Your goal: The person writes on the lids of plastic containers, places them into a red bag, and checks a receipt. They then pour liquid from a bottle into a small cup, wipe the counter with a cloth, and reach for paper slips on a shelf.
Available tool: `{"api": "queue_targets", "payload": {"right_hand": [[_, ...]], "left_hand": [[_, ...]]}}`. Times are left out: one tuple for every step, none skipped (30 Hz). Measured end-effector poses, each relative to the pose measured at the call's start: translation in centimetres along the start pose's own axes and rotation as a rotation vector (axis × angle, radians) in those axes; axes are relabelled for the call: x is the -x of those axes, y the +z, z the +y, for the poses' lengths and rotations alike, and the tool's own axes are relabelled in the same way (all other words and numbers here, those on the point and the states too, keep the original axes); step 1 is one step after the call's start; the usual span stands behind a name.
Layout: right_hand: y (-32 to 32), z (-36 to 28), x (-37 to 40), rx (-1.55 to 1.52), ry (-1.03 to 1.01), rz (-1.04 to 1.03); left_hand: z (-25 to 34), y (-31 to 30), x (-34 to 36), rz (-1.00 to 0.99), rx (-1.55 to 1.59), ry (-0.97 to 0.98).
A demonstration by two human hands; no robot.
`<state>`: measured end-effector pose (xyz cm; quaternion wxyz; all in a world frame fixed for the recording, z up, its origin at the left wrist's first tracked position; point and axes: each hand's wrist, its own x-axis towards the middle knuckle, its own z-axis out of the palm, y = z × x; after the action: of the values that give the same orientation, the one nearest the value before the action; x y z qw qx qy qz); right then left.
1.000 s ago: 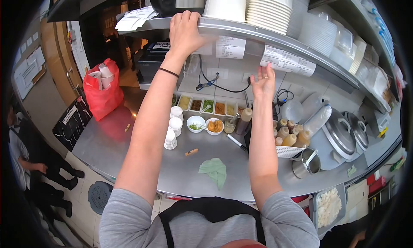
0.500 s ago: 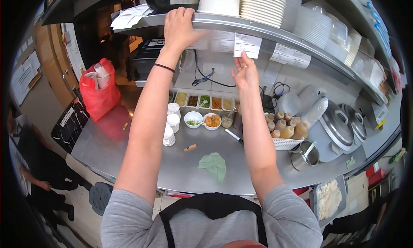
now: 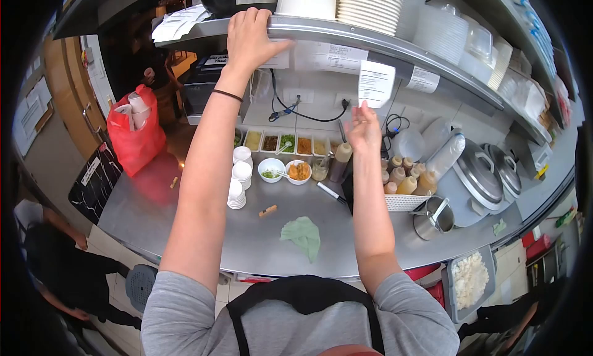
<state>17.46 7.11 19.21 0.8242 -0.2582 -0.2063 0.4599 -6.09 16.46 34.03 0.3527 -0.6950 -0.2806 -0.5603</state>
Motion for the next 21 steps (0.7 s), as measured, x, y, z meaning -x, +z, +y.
{"api": "queue_targets", "payload": {"right_hand": [[0.5,0.6,0.6,-0.017,0.035,0.008],[0.8,0.6,0.5,-0.020,0.038,0.011],[1.3,0.4,0.0,-0.035,0.043,0.006],[1.9,0.2,-0.5,-0.049,0.046,0.001],[2.6,-0.4,-0.7,-0.049,0.046,0.002],[3.2,-1.3,-1.0,-0.032,0.001,-0.024],[3.6,-2.0,-1.3,-0.014,-0.041,-0.049],[3.6,-2.4,-1.7,0.049,-0.071,-0.071],[3.5,-3.0,-1.9,0.050,-0.069,-0.070],[3.2,-3.8,-2.1,0.040,-0.052,-0.094],[2.9,-4.7,-2.2,0.030,-0.036,-0.119],[2.0,-5.6,-2.9,0.035,-0.070,-0.132],[1.1,-6.9,-3.6,0.036,-0.070,-0.133],[-0.1,-8.3,-4.5,-0.061,-0.095,-0.093],[-0.9,-9.3,-4.8,-0.160,-0.120,-0.050],[-1.8,-10.0,-5.1,-0.161,-0.121,-0.046],[-2.4,-10.6,-5.2,-0.145,-0.187,0.001],[-2.9,-10.9,-5.3,-0.127,-0.252,0.048],[-3.5,-10.6,-5.3,-0.128,-0.252,0.051],[-4.1,-10.0,-5.2,-0.094,-0.250,0.086],[-4.9,-9.5,-4.9,-0.061,-0.247,0.122]], "left_hand": [[-0.1,-0.1,0.0,-0.004,-0.001,-0.001],[-0.1,-0.2,0.0,-0.009,-0.003,0.004],[0.0,-0.2,0.0,-0.013,-0.004,0.010],[0.0,-0.4,-0.1,-0.014,-0.002,0.011],[0.0,-0.6,-0.2,-0.047,0.002,-0.002],[0.0,-0.6,-0.2,-0.079,0.005,-0.017],[0.1,-0.7,-0.2,-0.081,0.005,-0.019],[0.0,-0.6,-0.2,-0.070,0.009,-0.013],[-0.1,-0.6,-0.2,-0.055,0.012,-0.004],[-0.1,-0.5,-0.1,-0.057,0.012,-0.004],[-0.1,-0.5,-0.1,-0.057,0.008,-0.006],[0.0,-0.5,-0.2,-0.057,0.004,-0.009],[-0.1,-0.5,-0.2,-0.056,0.003,-0.011],[-0.1,-0.6,-0.2,-0.060,0.000,-0.011],[0.0,-0.6,-0.2,-0.065,-0.001,-0.010],[0.1,-0.6,-0.1,-0.067,0.002,-0.008],[0.2,-0.7,-0.1,-0.064,-0.010,-0.019],[0.3,-0.7,-0.1,-0.060,-0.022,-0.030],[0.4,-0.7,-0.2,-0.062,-0.019,-0.029],[0.4,-0.6,-0.3,-0.046,-0.013,-0.027],[0.4,-0.5,-0.2,-0.030,-0.006,-0.025]]}}
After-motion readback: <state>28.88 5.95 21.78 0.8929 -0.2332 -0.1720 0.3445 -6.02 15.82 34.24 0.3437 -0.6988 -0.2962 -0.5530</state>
